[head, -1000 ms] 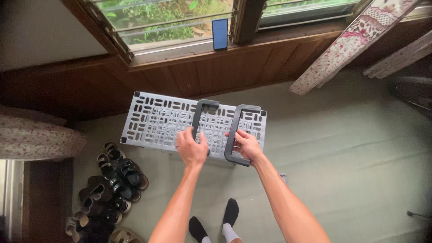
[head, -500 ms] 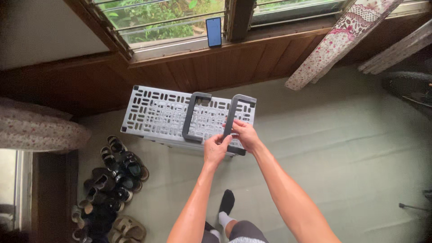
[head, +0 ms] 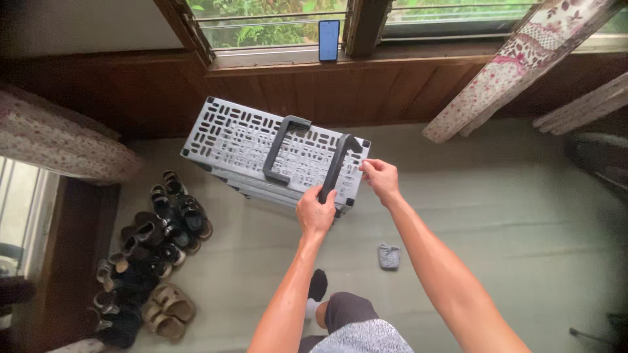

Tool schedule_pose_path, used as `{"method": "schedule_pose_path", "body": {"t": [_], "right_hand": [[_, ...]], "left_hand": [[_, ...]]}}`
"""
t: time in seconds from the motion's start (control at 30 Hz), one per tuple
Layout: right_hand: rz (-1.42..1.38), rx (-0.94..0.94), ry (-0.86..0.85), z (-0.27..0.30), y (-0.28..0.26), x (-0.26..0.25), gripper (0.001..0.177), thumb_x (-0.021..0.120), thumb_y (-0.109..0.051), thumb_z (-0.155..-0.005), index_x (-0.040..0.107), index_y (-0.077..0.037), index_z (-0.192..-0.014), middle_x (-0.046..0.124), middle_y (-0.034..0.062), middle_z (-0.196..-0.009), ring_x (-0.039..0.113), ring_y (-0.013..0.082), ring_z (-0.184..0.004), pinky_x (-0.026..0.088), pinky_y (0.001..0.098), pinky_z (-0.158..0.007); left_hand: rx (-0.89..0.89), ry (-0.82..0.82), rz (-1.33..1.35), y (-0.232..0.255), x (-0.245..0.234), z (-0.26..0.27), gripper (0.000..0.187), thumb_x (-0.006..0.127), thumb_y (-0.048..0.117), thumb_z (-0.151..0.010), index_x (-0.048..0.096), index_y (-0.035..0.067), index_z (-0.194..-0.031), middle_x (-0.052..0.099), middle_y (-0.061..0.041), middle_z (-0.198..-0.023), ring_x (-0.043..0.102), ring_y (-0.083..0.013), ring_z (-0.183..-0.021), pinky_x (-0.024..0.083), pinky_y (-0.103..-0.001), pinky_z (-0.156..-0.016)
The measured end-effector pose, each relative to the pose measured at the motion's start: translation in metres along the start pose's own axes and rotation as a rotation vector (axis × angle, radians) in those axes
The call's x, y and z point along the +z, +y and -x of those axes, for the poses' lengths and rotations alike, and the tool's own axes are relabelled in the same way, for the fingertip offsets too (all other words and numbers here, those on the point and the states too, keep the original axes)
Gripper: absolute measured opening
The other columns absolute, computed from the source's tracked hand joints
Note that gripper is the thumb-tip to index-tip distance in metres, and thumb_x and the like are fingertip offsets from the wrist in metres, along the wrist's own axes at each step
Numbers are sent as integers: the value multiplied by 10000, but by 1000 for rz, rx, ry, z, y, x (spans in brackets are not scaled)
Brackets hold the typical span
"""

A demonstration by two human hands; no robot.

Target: The person wipes a gray plastic shelf panel with a cloth, then stacks it onto a partially assembled shoe rack. They attach small black corner caps and a gray handle to the top panel, completing the assembly of the rack.

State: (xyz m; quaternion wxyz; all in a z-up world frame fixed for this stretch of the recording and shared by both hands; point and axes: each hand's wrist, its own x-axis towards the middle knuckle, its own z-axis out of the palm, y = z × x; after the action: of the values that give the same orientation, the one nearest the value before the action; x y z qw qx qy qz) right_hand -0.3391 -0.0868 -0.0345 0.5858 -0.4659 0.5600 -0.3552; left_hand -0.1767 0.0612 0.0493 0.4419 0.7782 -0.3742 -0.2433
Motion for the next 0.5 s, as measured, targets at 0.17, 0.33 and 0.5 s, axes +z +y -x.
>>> {"method": "schedule_pose_path", "body": {"t": [0.17, 0.33, 0.5], "right_hand": [[240, -94, 39, 7, -5, -18, 304, 728, -221, -912, 770, -38, -1152, 784, 66, -975, 679, 114, -790, 547, 277, -698], [414, -154, 19, 6, -16, -30, 358, 760, -253, -898, 757, -51, -1193, 786, 99, -1017, 721, 158, -896, 574, 309, -800], [429, -232, -84, -24, -30, -38, 480, 764, -214, -863, 670, -83, -1315, 752, 82, -1170, 733, 154, -924, 591, 320, -803]], "left_hand": [[65, 96, -25, 9, 10, 23, 278, 781, 297, -831, 771, 71, -993, 740, -169, -926, 699, -401, -873, 536, -478, -758], [-8, 92, -77, 27, 13, 40, 263, 753, 298, -848, 769, 83, -998, 729, -151, -925, 690, -396, -880, 528, -486, -763], [6, 151, -106, 36, 31, 45, 289, 756, 297, -836, 762, 78, -1024, 723, -156, -947, 684, -404, -891, 533, -492, -765]]}}
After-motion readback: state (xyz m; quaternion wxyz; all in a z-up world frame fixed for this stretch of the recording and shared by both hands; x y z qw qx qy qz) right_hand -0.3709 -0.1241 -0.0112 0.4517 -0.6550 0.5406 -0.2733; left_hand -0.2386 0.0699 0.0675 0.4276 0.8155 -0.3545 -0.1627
